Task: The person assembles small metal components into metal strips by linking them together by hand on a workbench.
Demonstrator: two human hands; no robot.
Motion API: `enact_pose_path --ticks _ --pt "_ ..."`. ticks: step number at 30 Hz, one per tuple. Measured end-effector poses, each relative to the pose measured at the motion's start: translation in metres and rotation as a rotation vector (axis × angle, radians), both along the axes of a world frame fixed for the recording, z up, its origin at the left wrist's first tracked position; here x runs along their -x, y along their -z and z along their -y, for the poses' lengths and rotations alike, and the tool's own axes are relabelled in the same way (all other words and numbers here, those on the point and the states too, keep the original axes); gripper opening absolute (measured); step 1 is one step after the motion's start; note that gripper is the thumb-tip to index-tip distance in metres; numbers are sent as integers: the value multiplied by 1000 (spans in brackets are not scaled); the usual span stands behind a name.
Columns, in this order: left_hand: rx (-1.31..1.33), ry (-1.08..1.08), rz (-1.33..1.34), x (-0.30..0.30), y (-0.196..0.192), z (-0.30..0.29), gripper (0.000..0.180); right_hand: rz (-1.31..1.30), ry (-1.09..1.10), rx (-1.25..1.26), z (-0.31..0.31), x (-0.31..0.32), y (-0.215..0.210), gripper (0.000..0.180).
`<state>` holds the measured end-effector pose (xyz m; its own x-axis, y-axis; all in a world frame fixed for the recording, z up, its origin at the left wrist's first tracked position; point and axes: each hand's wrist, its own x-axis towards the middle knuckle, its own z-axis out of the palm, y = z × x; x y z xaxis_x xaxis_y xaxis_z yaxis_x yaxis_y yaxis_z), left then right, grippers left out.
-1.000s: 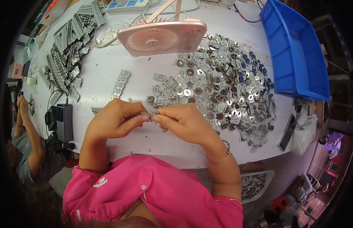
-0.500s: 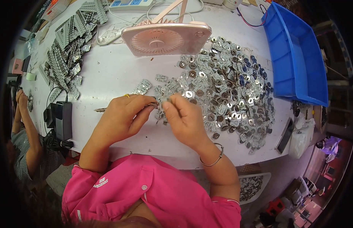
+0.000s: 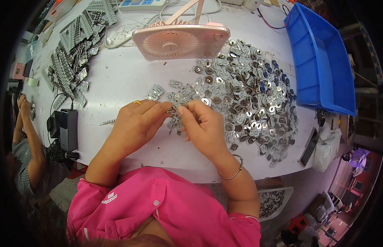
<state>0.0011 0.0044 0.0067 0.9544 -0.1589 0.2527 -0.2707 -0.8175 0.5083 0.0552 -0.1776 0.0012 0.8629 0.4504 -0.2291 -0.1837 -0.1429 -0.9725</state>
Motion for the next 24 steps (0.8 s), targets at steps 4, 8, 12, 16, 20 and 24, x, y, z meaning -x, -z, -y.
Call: enact_pose_path --ticks 4,8,12,16,20,24 --pt "9 -52 -17 0 -6 -1 26 410 19 249 10 -14 0 16" --pt "48 -13 -204 2 -13 -9 23 584 -48 365 15 -17 -6 15" --pt "258 -37 -461 1 -21 -12 13 331 -267 125 15 -14 -4 19" --pt "257 153 -515 1 -17 -24 15 103 -459 57 18 -19 -13 19" --pt "481 254 -644 -1 -19 -27 16 -122 -471 -57 13 -10 -5 22" --pt "712 292 -686 -2 -29 -24 16 -345 -450 -297 14 -9 -2 21"
